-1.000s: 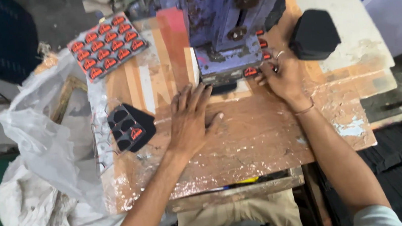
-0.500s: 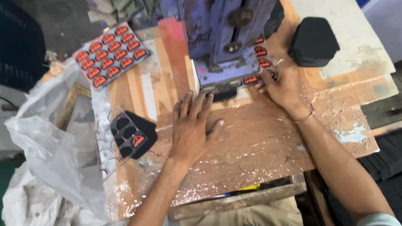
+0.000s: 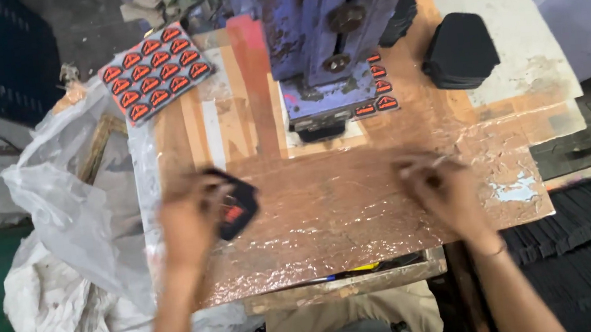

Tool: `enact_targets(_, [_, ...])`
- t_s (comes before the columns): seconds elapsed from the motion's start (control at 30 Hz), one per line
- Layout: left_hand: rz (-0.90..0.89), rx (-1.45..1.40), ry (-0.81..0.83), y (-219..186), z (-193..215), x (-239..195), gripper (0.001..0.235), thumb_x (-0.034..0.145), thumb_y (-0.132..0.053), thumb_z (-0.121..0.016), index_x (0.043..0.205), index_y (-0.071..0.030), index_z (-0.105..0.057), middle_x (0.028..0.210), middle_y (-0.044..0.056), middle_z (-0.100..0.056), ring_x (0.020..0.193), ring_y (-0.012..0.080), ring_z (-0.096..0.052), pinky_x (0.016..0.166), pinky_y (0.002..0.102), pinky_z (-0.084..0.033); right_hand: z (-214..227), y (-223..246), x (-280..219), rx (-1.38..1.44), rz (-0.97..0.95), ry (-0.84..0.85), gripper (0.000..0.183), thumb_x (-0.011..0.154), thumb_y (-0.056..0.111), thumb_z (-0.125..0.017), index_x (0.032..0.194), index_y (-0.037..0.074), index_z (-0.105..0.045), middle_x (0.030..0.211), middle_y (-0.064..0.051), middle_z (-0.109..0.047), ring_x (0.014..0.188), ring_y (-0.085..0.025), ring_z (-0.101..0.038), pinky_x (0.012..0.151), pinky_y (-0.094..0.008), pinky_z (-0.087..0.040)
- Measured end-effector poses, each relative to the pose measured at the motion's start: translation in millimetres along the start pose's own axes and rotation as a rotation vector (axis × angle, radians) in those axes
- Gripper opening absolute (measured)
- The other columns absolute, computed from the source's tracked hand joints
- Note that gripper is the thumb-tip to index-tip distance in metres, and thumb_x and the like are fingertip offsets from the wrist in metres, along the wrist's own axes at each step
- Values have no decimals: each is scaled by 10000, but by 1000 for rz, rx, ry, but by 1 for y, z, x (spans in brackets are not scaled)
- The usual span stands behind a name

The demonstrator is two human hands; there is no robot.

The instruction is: Applying brand logos to fabric parts using a heat-press machine in a print shop environment.

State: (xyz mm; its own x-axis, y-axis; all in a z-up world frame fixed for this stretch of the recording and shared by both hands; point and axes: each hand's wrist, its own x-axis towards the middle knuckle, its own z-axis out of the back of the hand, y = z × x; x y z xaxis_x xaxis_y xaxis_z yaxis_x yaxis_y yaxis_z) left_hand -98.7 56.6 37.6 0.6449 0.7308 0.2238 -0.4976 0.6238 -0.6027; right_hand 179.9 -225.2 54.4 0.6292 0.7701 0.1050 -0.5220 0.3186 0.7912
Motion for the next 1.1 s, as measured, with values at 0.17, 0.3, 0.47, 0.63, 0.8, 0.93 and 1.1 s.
enact_targets(0.17, [-62, -202, 146, -55, -37, 3, 195, 934, -225, -774, 929, -35, -732, 918, 149, -709, 794, 314, -687, 762, 433, -527, -67, 67, 13, 9, 387, 169, 343, 909, 152, -757, 1238, 63, -715, 1201, -129, -678, 1022, -260, -698, 743, -348, -601])
enact_targets(0.3, [-74, -327, 300, -38, -43, 30, 315, 971, -322, -693, 981, -10, -739, 950, 176, -705, 877, 317, -689, 797, 433, -536, -95, 67, 37, -119, 461, 287, 308, 860, 189, -783, 1133, 60, -722, 1155, -147, -660, 1062, -341, -636, 897, -443, -525])
enact_targets(0.47, [-245, -387, 350, -35, -40, 38, 507, 1096, -446, -486, 1070, -19, -758, 1112, 171, -719, 1049, 334, -648, 950, 440, -492, -88, 56, 26, -91, 466, 290, 90, 905, 171, -757, 962, 103, -740, 1115, -71, -692, 1042, -298, -656, 918, -429, -521])
enact_targets(0.63, [7, -2, 680, -66, -19, 33, 694, 1098, -504, -467, 800, 60, -740, 983, 187, -692, 1116, 270, -648, 1102, 395, -469, -9, 41, -67, 97, 302, 705, 140, 745, 76, -852, 863, 119, -791, 884, -14, -757, 972, -222, -732, 985, -413, -529])
enact_targets(0.8, [-304, -304, 425, -74, -52, 12, 300, 949, -322, -660, 1176, -142, -742, 1192, 108, -700, 1025, 249, -683, 926, 406, -546, -1, 30, -69, -48, 353, 137, 154, 801, 67, -795, 933, 133, -750, 987, -11, -761, 996, -213, -744, 905, -363, -608])
enact_targets(0.93, [-354, -620, 450, -72, -55, 13, 349, 918, -39, -655, 1248, -121, -732, 1248, 86, -713, 982, 175, -741, 873, 294, -616, -37, 65, -17, -162, 657, 19, 184, 810, 72, -814, 977, 113, -748, 1043, -48, -746, 1033, -273, -706, 897, -397, -570])
enact_targets(1.1, [-149, -445, 361, -55, -25, 39, 197, 952, -99, -727, 1141, -130, -770, 1079, 51, -761, 797, 150, -736, 729, 280, -602, -80, 57, 26, -159, 582, 168, 132, 840, 98, -781, 970, 92, -759, 992, -69, -752, 963, -300, -692, 873, -414, -559])
